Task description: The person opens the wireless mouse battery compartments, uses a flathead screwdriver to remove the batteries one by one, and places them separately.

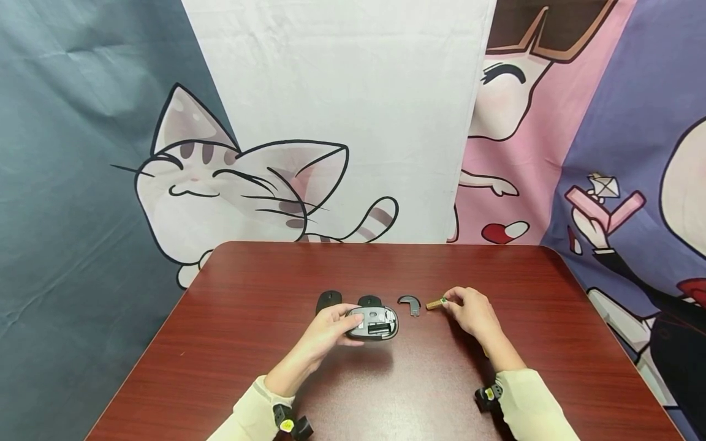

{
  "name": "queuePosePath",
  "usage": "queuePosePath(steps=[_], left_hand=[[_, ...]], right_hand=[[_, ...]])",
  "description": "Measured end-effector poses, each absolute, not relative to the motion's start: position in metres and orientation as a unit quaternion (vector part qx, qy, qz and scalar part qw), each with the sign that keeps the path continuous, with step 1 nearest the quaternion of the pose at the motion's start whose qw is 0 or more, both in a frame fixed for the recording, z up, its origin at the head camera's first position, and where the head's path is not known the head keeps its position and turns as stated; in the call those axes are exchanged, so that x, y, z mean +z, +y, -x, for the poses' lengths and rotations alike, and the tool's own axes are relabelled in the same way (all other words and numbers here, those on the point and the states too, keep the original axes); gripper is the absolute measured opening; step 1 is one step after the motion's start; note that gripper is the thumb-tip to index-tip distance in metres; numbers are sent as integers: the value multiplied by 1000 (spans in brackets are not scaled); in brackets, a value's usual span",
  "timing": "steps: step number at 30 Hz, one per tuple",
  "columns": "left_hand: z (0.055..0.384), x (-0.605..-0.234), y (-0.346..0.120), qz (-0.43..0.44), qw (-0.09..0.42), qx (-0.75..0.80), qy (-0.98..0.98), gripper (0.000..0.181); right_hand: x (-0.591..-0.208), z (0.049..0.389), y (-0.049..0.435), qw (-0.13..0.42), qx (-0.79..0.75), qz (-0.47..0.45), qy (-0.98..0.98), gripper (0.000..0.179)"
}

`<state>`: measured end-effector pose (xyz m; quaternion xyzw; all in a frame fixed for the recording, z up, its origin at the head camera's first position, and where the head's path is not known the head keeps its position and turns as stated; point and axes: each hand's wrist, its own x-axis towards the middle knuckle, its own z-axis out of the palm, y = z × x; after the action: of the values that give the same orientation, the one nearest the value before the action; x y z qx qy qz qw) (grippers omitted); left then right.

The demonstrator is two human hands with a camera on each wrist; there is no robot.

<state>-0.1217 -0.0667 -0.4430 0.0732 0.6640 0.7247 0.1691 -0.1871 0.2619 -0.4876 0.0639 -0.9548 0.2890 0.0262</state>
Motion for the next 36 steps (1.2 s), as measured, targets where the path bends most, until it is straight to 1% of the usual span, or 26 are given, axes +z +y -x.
queuePosePath(steps=[9, 15, 21, 36], left_hand=[[120, -442, -66, -70, 171, 729, 659, 37], [120, -443, -65, -73, 170, 731, 657, 37], [119, -445, -64, -74, 174, 736, 650, 38], [119, -449, -57, -75, 182, 731, 653, 35]], right_hand=[[-484, 187, 260, -26, 308, -63, -949, 9], [-486, 190, 258, -27, 285, -59, -956, 8], [-490, 193, 256, -42, 259, -40, -964, 12], [-487, 191, 254, -27, 252, -43, -966, 20]])
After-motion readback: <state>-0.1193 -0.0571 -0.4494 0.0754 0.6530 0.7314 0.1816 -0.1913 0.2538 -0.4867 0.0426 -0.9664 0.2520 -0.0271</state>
